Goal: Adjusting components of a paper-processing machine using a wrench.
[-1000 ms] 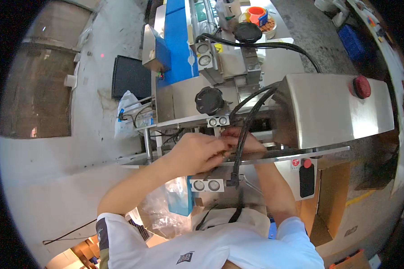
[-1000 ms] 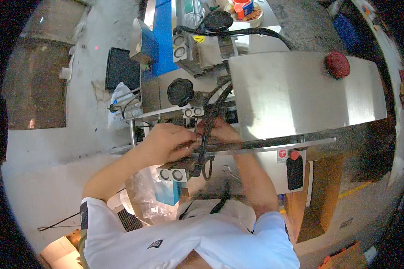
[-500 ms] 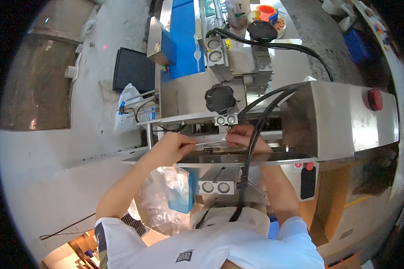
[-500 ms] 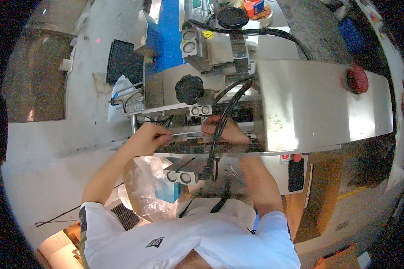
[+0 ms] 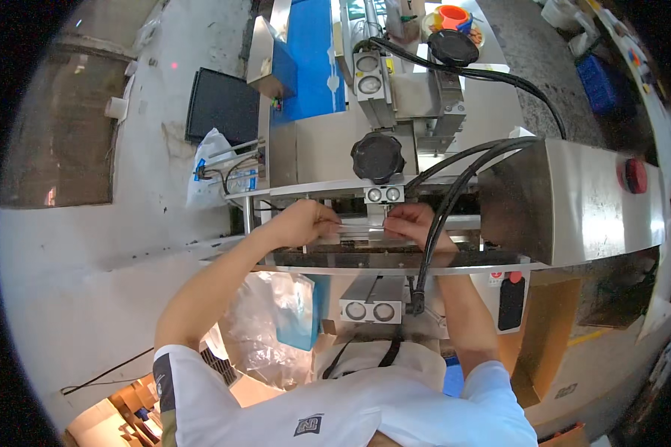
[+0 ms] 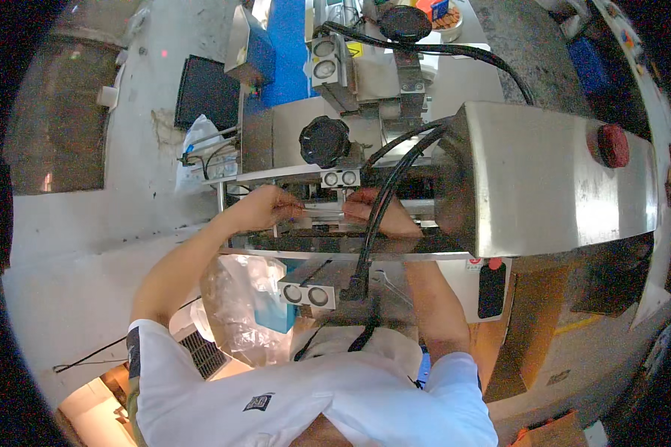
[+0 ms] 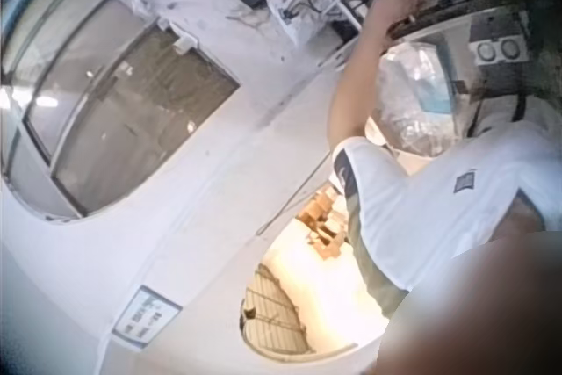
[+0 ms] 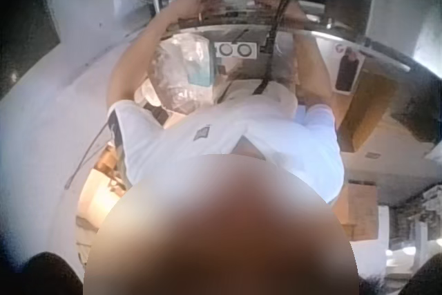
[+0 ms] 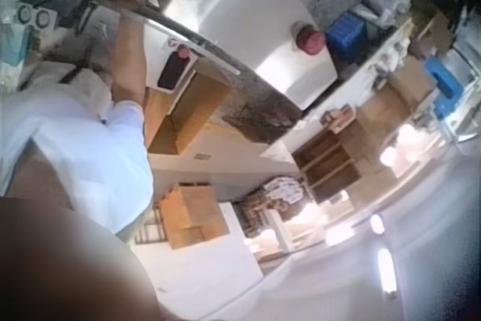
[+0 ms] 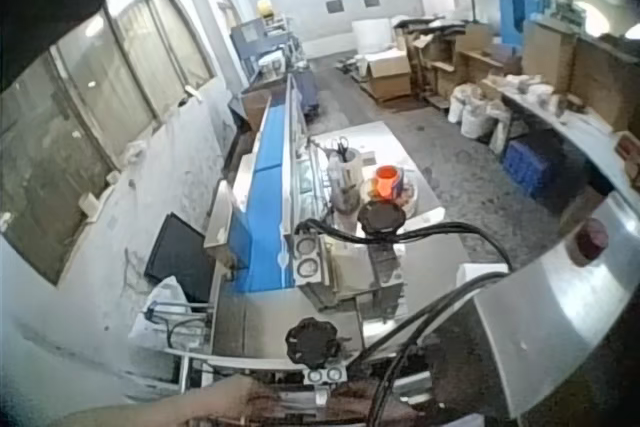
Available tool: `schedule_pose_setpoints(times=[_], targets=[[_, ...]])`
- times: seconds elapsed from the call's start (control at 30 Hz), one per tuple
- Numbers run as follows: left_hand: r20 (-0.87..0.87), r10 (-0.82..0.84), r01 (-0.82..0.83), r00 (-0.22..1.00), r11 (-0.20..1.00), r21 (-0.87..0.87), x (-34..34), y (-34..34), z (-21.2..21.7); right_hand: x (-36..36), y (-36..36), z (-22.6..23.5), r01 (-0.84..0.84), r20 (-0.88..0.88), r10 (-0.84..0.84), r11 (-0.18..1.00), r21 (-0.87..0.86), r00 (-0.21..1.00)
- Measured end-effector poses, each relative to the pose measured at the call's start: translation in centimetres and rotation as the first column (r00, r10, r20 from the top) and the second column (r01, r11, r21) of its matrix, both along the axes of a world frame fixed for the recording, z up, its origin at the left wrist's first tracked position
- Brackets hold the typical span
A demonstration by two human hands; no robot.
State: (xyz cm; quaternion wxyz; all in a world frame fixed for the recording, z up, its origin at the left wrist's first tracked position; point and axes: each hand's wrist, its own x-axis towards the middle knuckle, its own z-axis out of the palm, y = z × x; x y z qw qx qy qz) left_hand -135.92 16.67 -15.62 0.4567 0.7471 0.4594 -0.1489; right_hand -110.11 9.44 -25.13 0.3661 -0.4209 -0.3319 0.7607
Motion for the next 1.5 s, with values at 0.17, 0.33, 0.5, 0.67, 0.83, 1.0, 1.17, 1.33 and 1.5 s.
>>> schedule_pose_setpoints(times=[0.17,0.33,0.5,0.67,0.83,1.0,1.17,1.33,1.5], targets=[[0.049,-0.096,0.098,0.994,0.995,-0.037,-0.6,0.7,-1.1,-0.3,0.0,-0.9,0.005,0.023,-0.005,1.0,-0.003,1.0],[0.142,-0.041,0.065,0.989,0.984,-0.169,-0.5,1.3,-3.2,-0.4,0.0,-1.4,-0.005,0.047,0.003,0.999,0.033,0.999],[0.182,-0.063,0.104,0.981,0.969,-0.222,-1.2,0.8,-2.2,-0.4,-0.2,-1.8,0.052,-0.014,-0.053,0.998,-0.021,0.999],[0.056,0.295,-0.275,0.954,0.933,-0.233,1.3,-1.6,6.3,-0.6,-0.4,-1.3,0.089,-0.118,-0.098,0.993,-0.077,0.988],[0.188,0.308,-0.288,0.933,0.949,-0.127,5.9,-2.8,10.9,-0.3,-0.3,-0.8,0.091,-0.136,-0.106,0.989,-0.113,0.985],[0.236,0.068,-0.117,0.969,0.973,0.2,10.8,-3.1,11.9,-0.3,-0.2,-2.4,0.018,-0.219,-0.018,1.0,-0.005,0.976],[0.286,0.087,-0.141,0.954,0.975,0.172,14.3,-3.8,12.4,1.0,-1.3,-3.4,0.123,-0.395,-0.068,0.985,0.117,0.916],[0.149,0.031,-0.064,0.988,0.972,0.224,11.0,-4.2,12.5,0.8,-1.0,-4.8,0.015,-0.474,-0.095,0.985,-0.17,0.875],[0.082,0.069,-0.077,0.994,0.991,0.107,4.4,-3.0,7.7,2.0,-1.0,-4.8,-0.094,-0.381,0.027,0.983,-0.159,0.924]])
